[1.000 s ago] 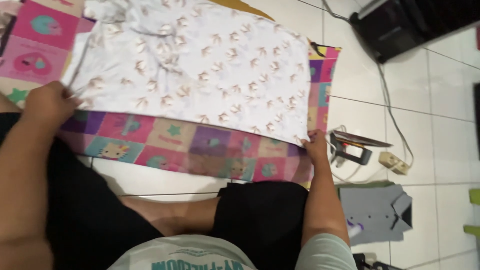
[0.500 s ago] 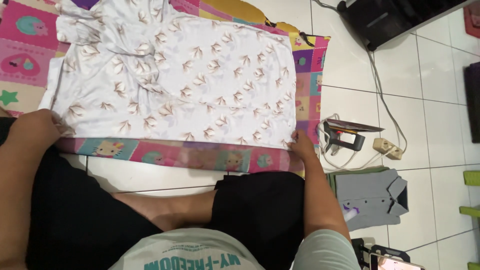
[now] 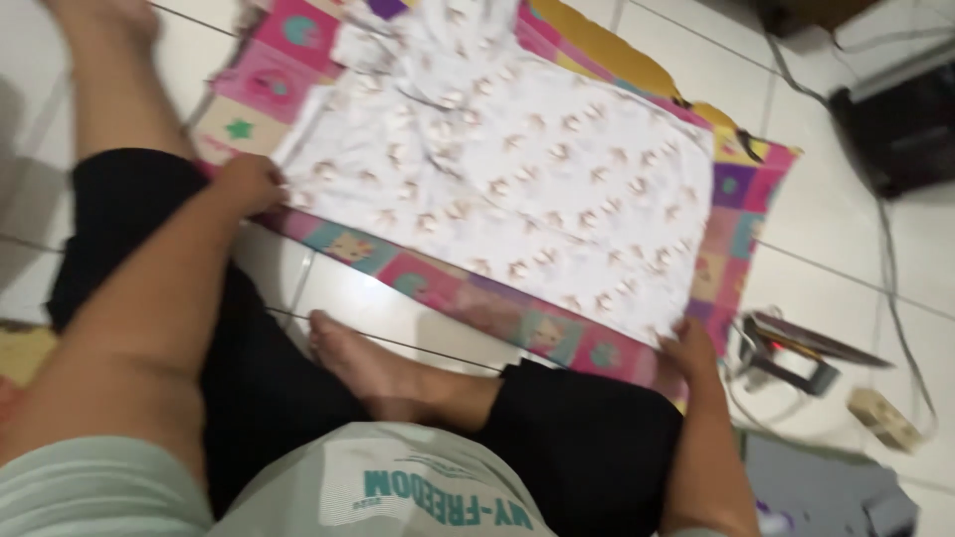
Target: Ironing a white patterned shirt on a mat placed on the tiled floor.
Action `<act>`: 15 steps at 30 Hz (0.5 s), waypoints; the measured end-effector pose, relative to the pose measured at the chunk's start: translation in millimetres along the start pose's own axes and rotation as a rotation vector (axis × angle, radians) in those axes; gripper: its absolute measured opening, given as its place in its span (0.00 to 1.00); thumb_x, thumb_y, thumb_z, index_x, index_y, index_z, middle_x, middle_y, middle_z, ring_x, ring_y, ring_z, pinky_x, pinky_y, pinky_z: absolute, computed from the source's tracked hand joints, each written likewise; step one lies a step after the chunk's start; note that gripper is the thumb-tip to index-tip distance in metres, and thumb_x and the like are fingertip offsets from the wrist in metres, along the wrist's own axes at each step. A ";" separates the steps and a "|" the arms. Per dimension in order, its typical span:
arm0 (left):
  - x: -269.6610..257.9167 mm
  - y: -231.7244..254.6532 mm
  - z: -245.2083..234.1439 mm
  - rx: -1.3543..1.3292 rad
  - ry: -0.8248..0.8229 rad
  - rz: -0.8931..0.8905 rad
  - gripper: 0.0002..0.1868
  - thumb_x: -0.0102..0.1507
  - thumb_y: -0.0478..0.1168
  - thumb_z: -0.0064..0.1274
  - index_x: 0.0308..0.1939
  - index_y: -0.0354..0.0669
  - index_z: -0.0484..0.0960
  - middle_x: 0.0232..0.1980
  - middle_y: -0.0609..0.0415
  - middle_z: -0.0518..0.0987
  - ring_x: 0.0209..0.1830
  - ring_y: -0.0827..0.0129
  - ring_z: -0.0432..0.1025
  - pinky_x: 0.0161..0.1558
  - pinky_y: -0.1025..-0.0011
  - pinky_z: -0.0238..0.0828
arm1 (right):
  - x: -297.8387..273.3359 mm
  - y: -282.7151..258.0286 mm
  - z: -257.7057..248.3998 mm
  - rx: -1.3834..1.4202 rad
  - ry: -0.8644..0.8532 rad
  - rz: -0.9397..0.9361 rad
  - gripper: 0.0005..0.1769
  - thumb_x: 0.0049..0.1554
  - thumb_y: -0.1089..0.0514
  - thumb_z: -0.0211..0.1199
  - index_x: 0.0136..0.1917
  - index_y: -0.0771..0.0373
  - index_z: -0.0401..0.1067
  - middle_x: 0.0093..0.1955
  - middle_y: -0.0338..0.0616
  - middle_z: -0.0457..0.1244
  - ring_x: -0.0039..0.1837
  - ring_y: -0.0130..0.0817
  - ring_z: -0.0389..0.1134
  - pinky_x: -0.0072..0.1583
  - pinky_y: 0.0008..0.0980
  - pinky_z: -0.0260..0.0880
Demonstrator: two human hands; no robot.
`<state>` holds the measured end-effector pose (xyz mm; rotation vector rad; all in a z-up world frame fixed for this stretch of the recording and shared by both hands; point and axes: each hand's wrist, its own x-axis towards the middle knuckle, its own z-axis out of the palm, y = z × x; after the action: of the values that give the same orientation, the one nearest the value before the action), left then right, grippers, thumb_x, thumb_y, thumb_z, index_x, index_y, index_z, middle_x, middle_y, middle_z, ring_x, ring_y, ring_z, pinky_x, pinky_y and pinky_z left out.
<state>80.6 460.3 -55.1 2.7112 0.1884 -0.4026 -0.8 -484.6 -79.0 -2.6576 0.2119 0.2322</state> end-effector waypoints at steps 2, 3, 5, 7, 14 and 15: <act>-6.2 9.8 -4.2 -0.081 0.057 -0.002 0.20 0.50 0.46 0.67 0.43 0.41 0.89 0.41 0.42 0.86 0.40 0.49 0.81 0.45 0.55 0.78 | 0.2 -3.0 -0.2 0.079 0.022 -0.004 0.31 0.42 0.51 0.78 0.53 0.65 0.69 0.45 0.54 0.66 0.48 0.48 0.67 0.49 0.43 0.69; -11.0 16.0 -7.5 -0.023 0.085 0.015 0.18 0.50 0.45 0.66 0.42 0.41 0.89 0.40 0.42 0.85 0.41 0.48 0.81 0.46 0.55 0.77 | 0.9 -11.3 -1.4 0.033 0.014 0.019 0.31 0.41 0.50 0.78 0.53 0.65 0.69 0.46 0.52 0.67 0.48 0.47 0.69 0.50 0.43 0.69; -15.9 23.0 -0.3 0.025 0.104 0.046 0.16 0.51 0.43 0.65 0.41 0.41 0.89 0.40 0.41 0.85 0.42 0.47 0.80 0.47 0.55 0.77 | 0.1 -14.9 -1.3 -0.025 0.012 0.056 0.31 0.41 0.49 0.77 0.53 0.64 0.69 0.46 0.51 0.68 0.49 0.45 0.70 0.51 0.42 0.70; -11.0 27.0 15.8 0.110 0.201 0.003 0.10 0.57 0.39 0.59 0.40 0.39 0.87 0.40 0.38 0.84 0.41 0.44 0.79 0.45 0.52 0.76 | 7.4 -6.4 0.4 -0.272 0.008 0.008 0.28 0.44 0.47 0.75 0.53 0.62 0.71 0.50 0.54 0.69 0.52 0.50 0.71 0.53 0.45 0.72; -40.5 186.6 -34.6 0.168 0.636 0.434 0.17 0.54 0.37 0.59 0.47 0.37 0.80 0.44 0.41 0.79 0.44 0.48 0.74 0.44 0.52 0.71 | 31.5 -124.7 -17.1 -0.091 0.253 -0.036 0.33 0.42 0.54 0.72 0.60 0.64 0.70 0.58 0.59 0.68 0.60 0.58 0.69 0.58 0.48 0.71; -31.1 209.8 -29.3 0.097 0.607 0.618 0.17 0.54 0.36 0.59 0.47 0.38 0.81 0.46 0.44 0.79 0.46 0.50 0.74 0.48 0.53 0.70 | 36.5 -147.0 -14.4 -0.060 0.243 -0.061 0.28 0.47 0.55 0.70 0.61 0.61 0.70 0.59 0.58 0.67 0.60 0.58 0.69 0.58 0.49 0.70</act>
<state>97.6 277.9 55.7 2.7177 -0.5090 0.6007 64.2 -365.5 -10.0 -2.7436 0.2025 -0.1065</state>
